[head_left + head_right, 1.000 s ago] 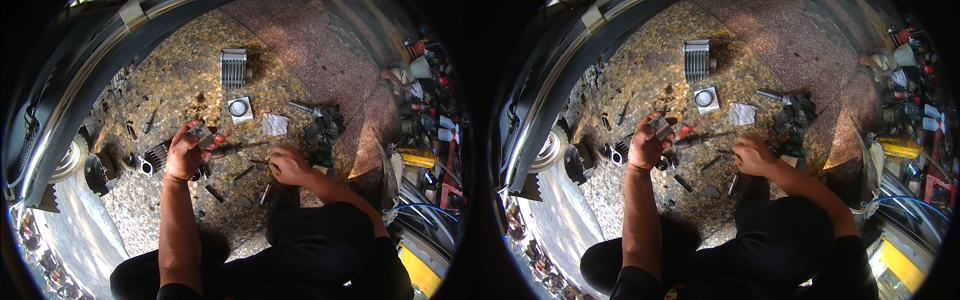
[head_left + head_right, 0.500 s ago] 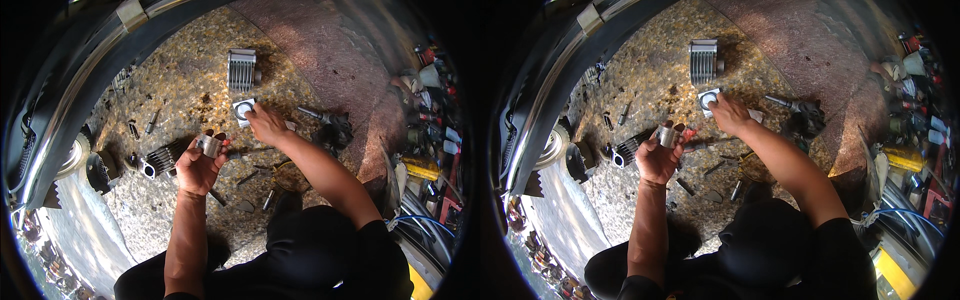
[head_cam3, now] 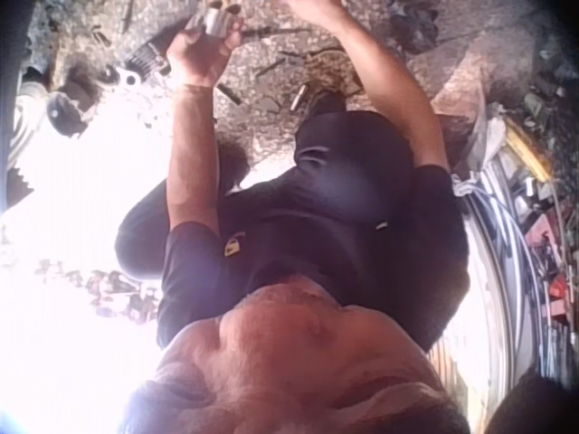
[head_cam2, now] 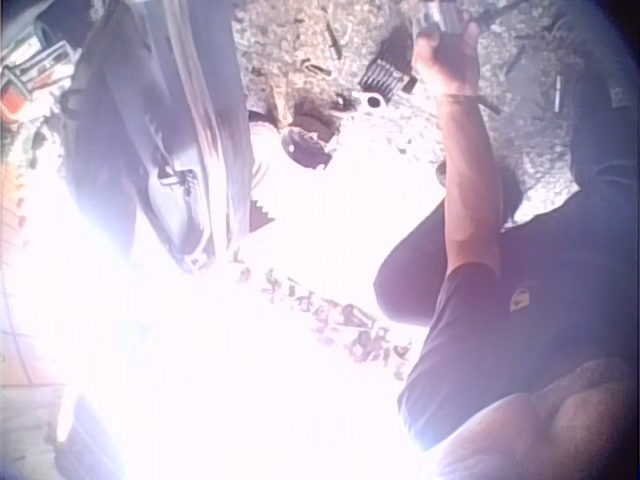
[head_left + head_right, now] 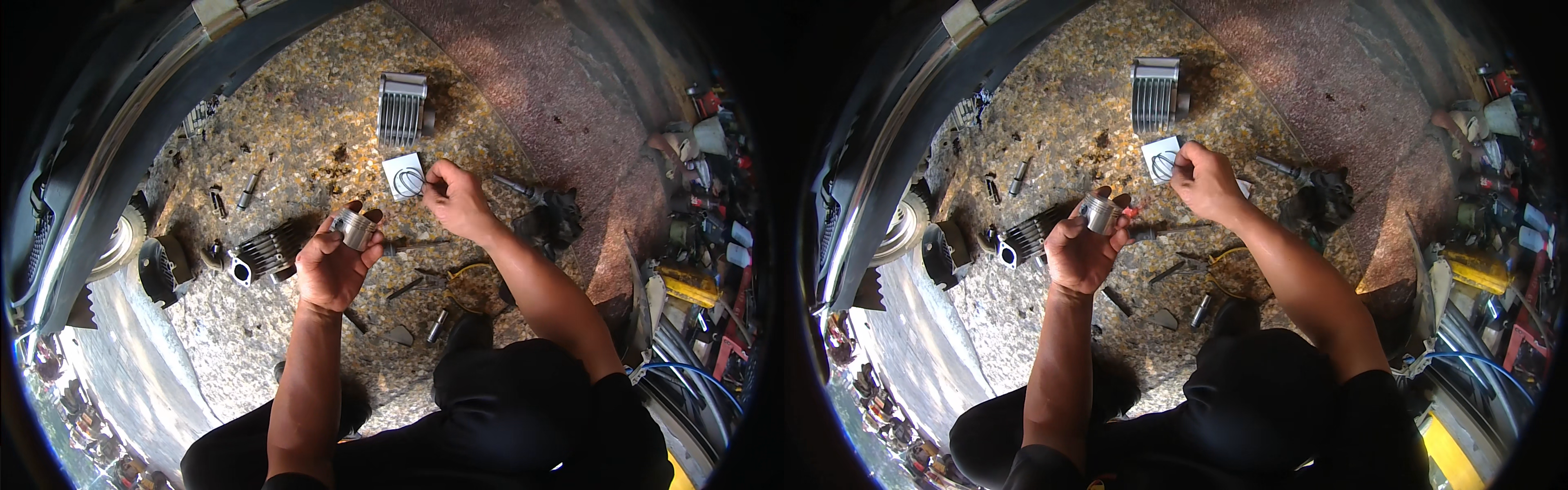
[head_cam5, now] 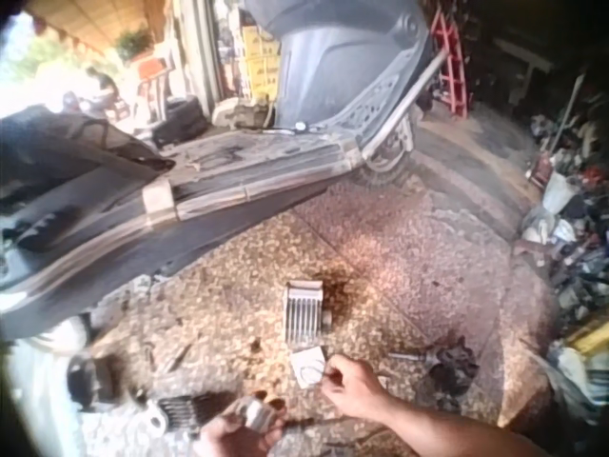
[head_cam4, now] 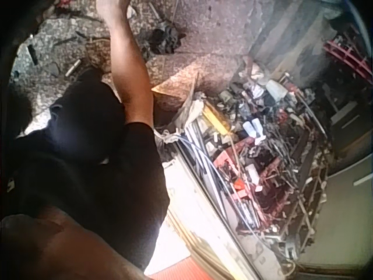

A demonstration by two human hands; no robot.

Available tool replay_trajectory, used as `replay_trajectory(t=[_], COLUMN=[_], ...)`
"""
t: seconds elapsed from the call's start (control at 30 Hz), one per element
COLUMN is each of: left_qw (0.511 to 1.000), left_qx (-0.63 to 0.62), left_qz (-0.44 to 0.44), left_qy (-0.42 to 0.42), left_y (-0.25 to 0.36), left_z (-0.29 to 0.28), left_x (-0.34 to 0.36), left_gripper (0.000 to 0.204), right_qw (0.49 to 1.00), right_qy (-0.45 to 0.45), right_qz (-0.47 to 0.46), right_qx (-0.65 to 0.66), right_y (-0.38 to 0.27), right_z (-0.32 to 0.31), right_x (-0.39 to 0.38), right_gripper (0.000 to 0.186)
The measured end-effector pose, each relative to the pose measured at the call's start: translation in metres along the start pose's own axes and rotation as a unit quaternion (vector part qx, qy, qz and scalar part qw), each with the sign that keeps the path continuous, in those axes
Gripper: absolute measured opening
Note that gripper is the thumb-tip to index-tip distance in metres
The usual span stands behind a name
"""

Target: The person removes a piston ring from a piston using pliers, then installs two new piston rings onto the piston by hand, carefully seating them into the grooves.

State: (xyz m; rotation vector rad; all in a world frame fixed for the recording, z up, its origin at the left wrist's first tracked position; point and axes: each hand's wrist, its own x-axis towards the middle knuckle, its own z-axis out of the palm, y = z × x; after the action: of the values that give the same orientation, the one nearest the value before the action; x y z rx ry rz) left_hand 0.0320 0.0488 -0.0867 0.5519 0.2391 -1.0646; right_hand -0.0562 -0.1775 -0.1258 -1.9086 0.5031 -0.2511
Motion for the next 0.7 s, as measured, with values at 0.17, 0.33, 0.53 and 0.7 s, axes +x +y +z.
replay_trajectory(t=[0.17,0.33,0.53,0.7], left_qw=[0.999,0.991,0.980,0.977], left_qx=[0.024,0.075,0.119,0.135], left_qz=[-0.006,-0.024,-0.036,-0.038], left_qy=[-0.032,-0.108,-0.155,-0.162], left_y=[-0.003,-0.002,-0.007,-0.009], left_z=[0.012,0.031,0.050,0.054], left_x=[0.004,0.003,0.003,0.002], left_gripper=[0.064,0.073,0.080,0.078], right_qw=[0.930,0.886,0.914,0.974], right_qy=[-0.082,-0.101,-0.055,-0.028], right_qz=[0.158,0.197,0.190,0.119], right_qx=[0.320,0.408,0.353,0.191], right_y=[-0.035,-0.061,-0.071,-0.071], right_z=[-0.023,-0.035,-0.039,-0.036], right_x=[-0.007,-0.017,-0.034,-0.040], right_gripper=[0.006,0.004,0.005,0.008])
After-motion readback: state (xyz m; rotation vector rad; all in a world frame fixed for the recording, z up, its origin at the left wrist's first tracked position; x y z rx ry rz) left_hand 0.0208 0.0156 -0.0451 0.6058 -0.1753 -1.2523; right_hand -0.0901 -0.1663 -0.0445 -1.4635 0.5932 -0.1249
